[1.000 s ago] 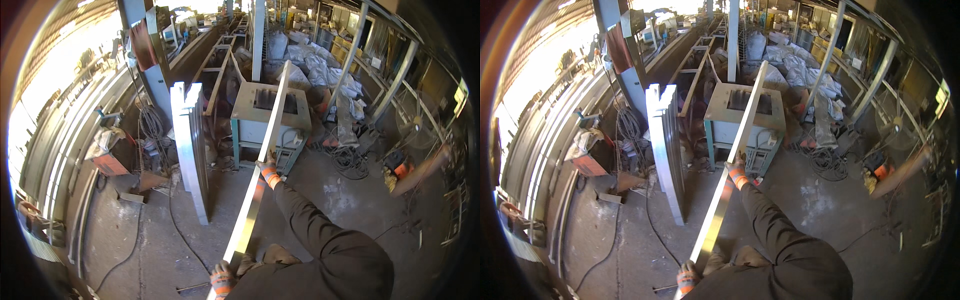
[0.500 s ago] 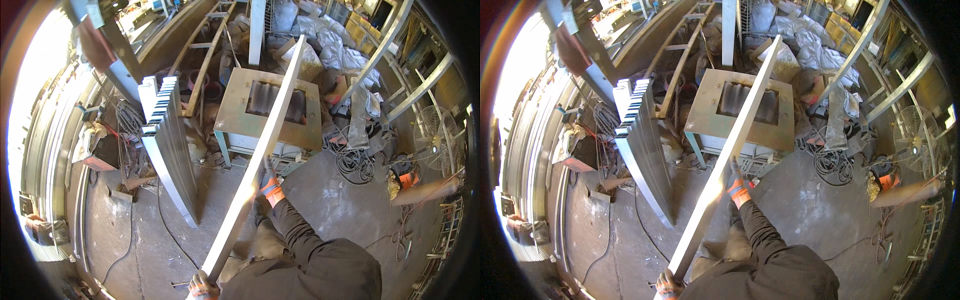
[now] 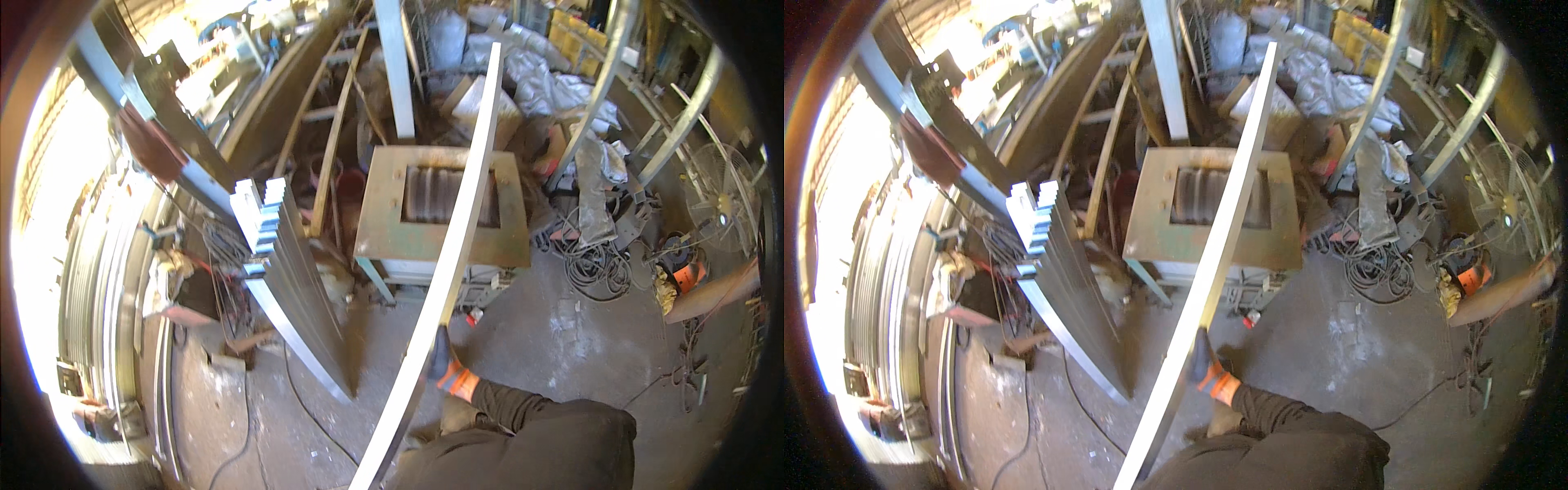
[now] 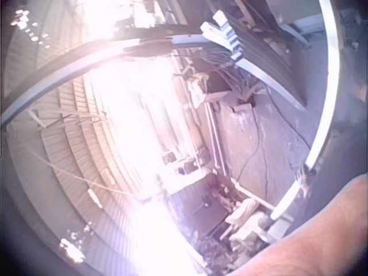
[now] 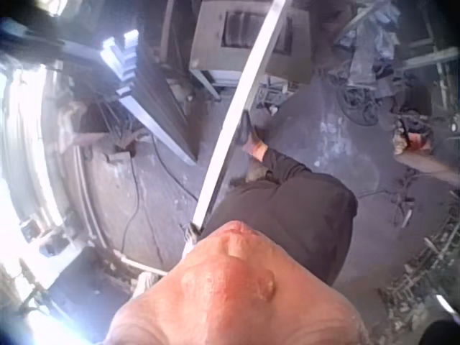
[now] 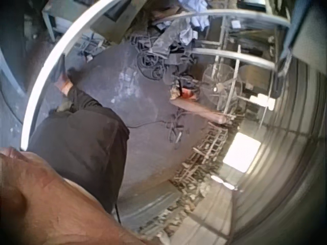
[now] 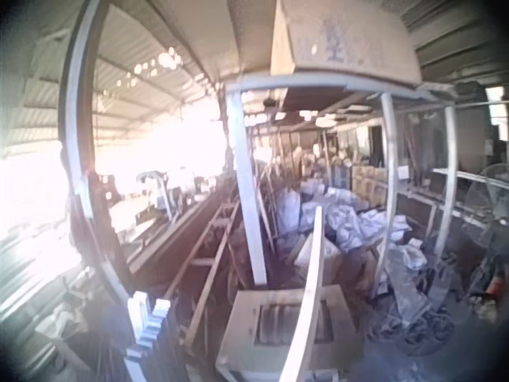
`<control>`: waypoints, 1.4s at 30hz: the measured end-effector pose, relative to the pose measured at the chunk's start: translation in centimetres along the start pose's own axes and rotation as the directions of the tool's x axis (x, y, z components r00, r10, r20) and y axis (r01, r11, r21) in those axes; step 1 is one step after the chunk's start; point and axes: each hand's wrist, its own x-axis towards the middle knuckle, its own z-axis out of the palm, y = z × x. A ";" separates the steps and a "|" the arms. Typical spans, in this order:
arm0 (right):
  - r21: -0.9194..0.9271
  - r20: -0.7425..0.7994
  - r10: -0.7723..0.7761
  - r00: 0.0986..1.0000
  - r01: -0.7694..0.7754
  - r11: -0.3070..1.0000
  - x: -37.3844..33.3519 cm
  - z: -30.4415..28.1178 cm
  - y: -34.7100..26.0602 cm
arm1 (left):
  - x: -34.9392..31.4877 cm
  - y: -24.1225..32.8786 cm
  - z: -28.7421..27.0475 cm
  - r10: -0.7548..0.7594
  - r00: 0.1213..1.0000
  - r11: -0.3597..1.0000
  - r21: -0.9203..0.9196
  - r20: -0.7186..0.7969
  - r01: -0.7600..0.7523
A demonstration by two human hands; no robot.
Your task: The person repeatedly feeds long metal profiles through a bench-mounted grinding machine, flipping each piece to treat both sides. After finishing each profile, the person stacks it with others nearby. The process is repeated for several profiles throughout the clip.
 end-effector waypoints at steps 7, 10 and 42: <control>-0.619 0.022 0.021 1.000 -0.003 0.786 -17.2 -6.5 11.7 | -6.2 -10.5 1.8 0.077 0.996 0.994 -0.086 0.047 -0.073; -0.737 0.113 0.085 0.990 0.026 0.676 -23.0 -7.2 19.7 | -10.7 -17.6 2.7 0.102 0.987 0.991 -0.099 0.125 -0.090; -0.142 0.905 -0.401 0.143 0.989 0.032 -98.7 23.1 1.2 | -28.1 12.9 -34.3 0.739 0.329 0.238 -0.229 -0.587 -0.944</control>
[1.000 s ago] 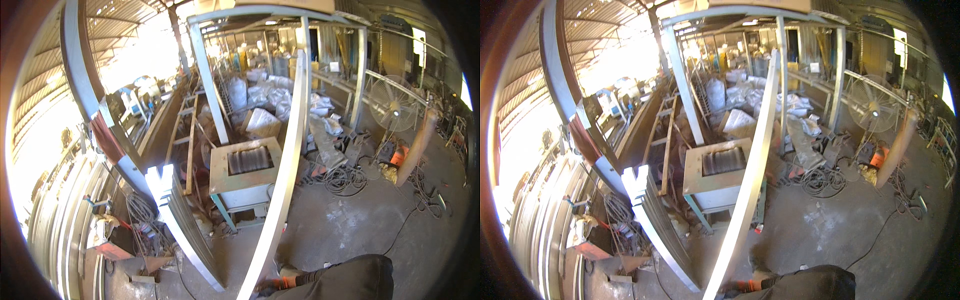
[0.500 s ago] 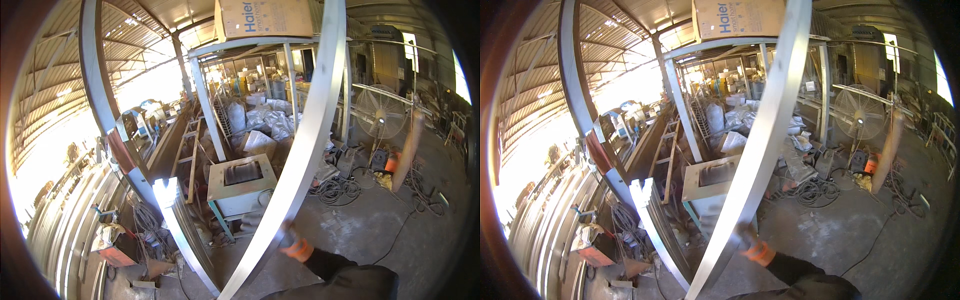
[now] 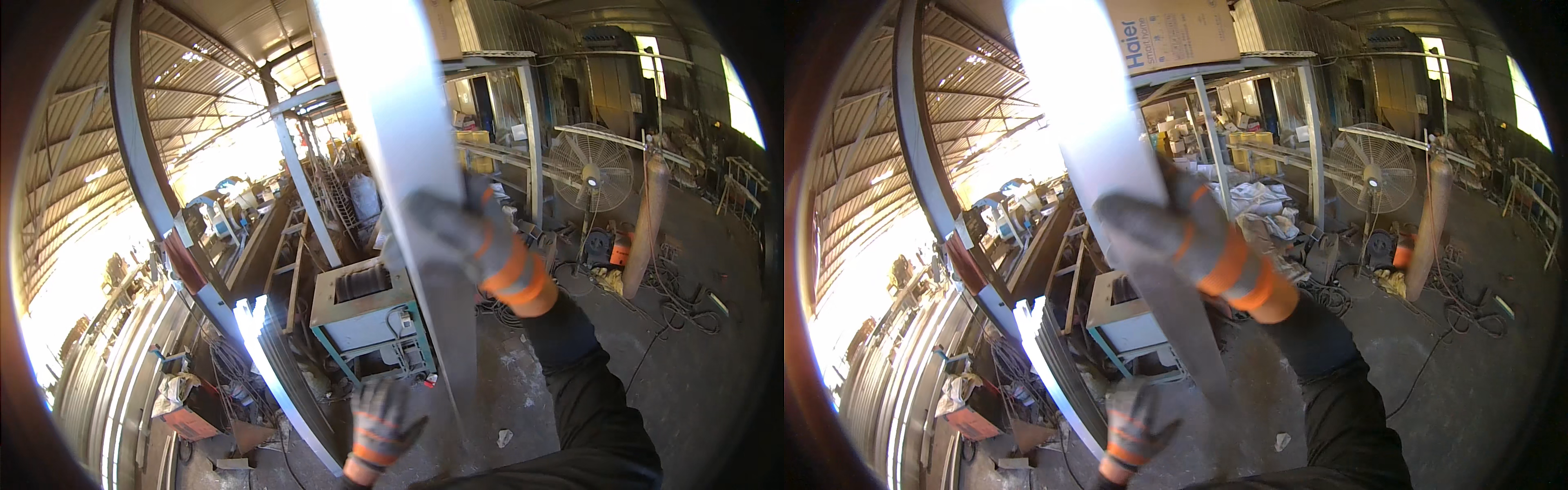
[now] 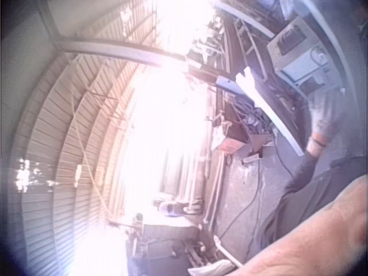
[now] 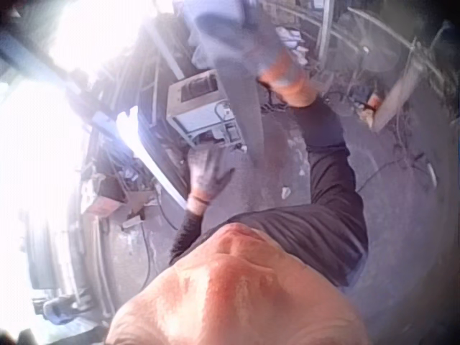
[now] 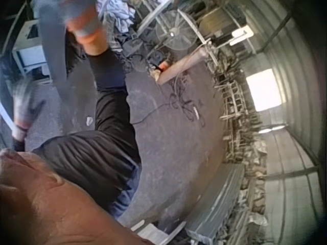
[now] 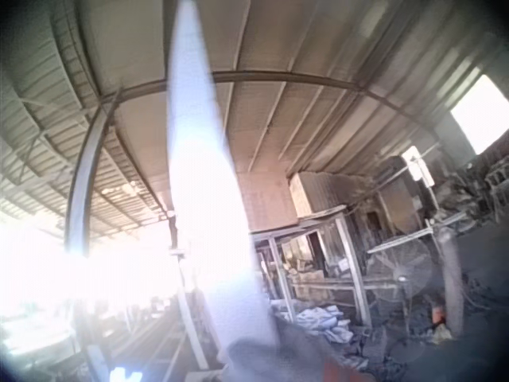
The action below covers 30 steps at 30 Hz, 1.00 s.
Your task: The person repeatedly feeds long metal profiles through a bench-mounted grinding machine, flipping each piece to treat both sides. After finishing each profile, the person stacks it with others nearby. The process is repeated for several profiles throughout the clip.
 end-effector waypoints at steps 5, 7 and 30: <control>-0.486 0.091 -0.239 0.967 0.253 0.837 -6.5 1.5 2.1 | -0.6 -1.0 -15.8 0.177 0.836 0.893 0.441 -0.519 0.085; -0.643 0.165 -0.186 0.969 0.249 0.725 -10.1 1.1 3.8 | -2.5 -0.7 -21.5 0.354 0.766 0.695 0.699 -0.537 0.170; -0.306 0.952 0.245 0.185 0.494 0.814 -20.9 18.0 33.2 | -48.0 6.7 -30.6 -0.731 0.677 0.531 0.695 0.087 0.484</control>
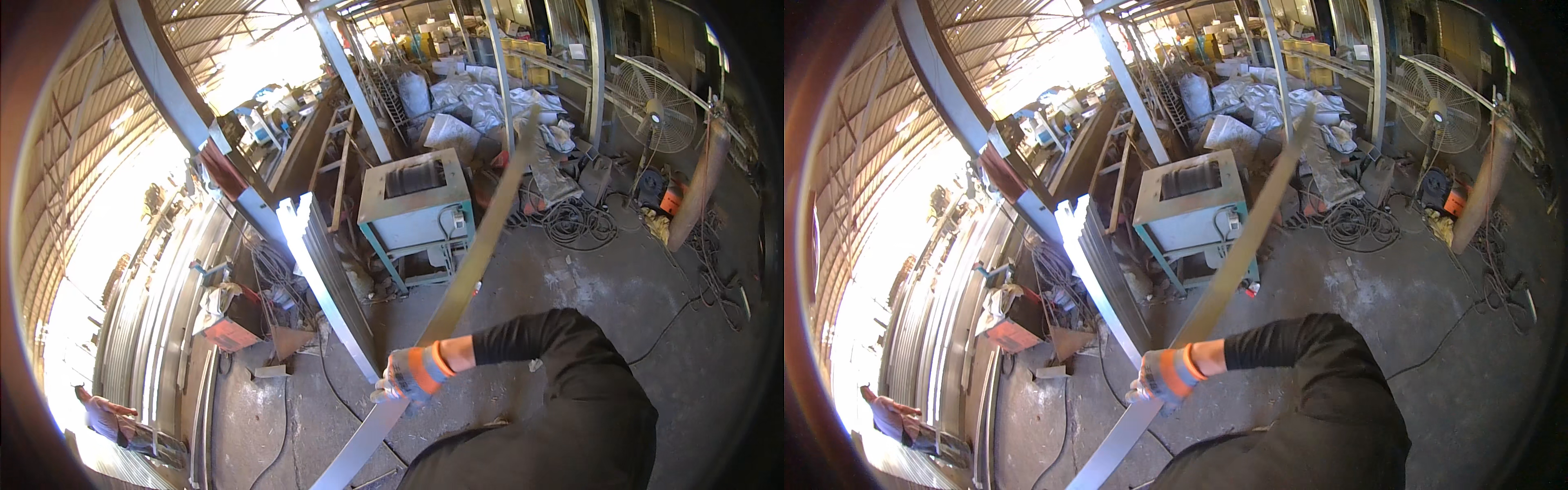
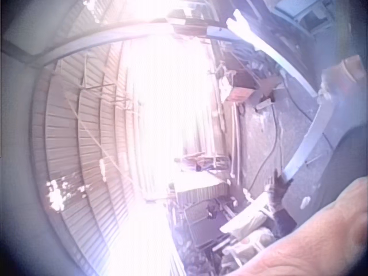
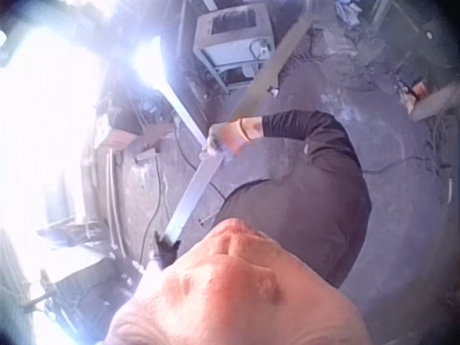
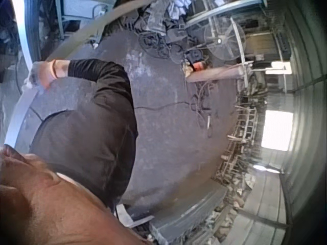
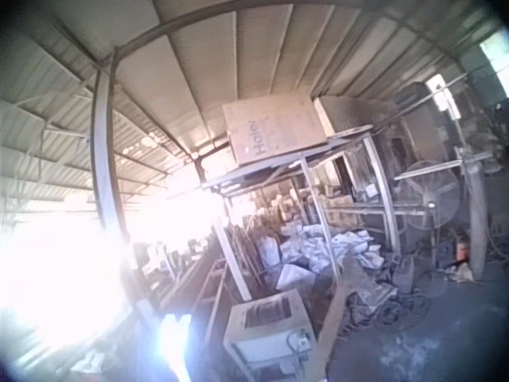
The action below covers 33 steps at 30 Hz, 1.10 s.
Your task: The person repeatedly feeds long metal profiles through a bench-mounted grinding machine, flipping each piece to treat both sides. After finishing each profile, the person stacks it with others nearby. The process is repeated for several profiles throughout the clip.
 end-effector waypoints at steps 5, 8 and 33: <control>0.074 0.314 -0.023 0.949 0.000 0.997 7.5 4.5 6.1 | -6.5 -3.1 11.7 -0.150 0.764 0.648 -0.522 0.628 0.555; 0.090 0.421 -0.038 0.906 -0.001 0.996 10.4 7.5 10.6 | -9.3 -0.3 18.9 -0.058 0.652 0.571 -0.511 0.756 0.643; 0.202 -0.500 0.865 -0.037 -0.977 0.075 -12.6 16.5 88.9 | 78.3 36.7 47.0 0.529 0.543 -0.107 -0.584 0.652 0.805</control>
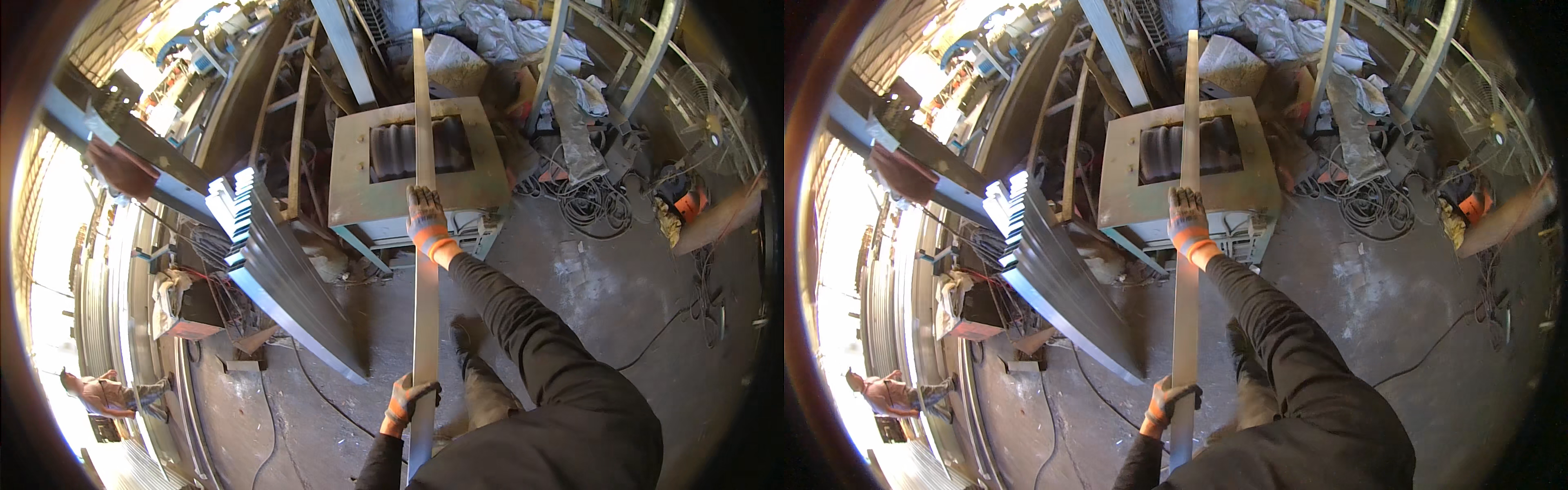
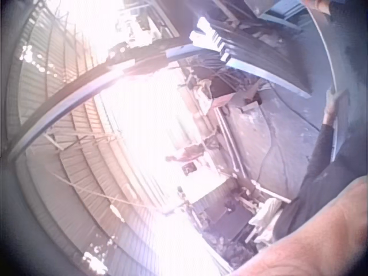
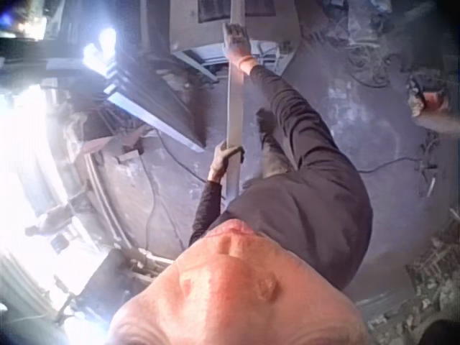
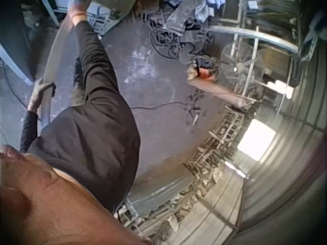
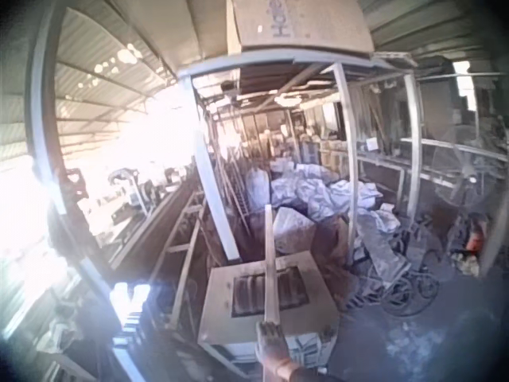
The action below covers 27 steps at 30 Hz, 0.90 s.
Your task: The person repeatedly feeds long metal profiles through a bench-mounted grinding machine, flipping each piece to treat both sides. After finishing each profile, the person stacks it with others nearby. The process is repeated for several profiles throughout the clip.
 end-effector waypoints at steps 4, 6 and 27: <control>-0.029 -0.093 -0.081 0.992 0.079 0.996 11.8 5.1 4.8 | 11.2 5.2 -0.9 -0.048 0.998 0.962 -0.266 0.036 0.056; -0.144 -0.033 -0.104 0.994 0.098 0.985 17.0 7.2 7.0 | 17.0 7.0 -1.3 0.096 0.994 0.994 -0.049 0.045 -0.094; -0.294 -0.114 -0.116 0.987 0.078 0.953 29.3 10.9 11.4 | 33.7 8.9 -3.4 0.016 0.999 0.950 -0.312 0.031 -0.005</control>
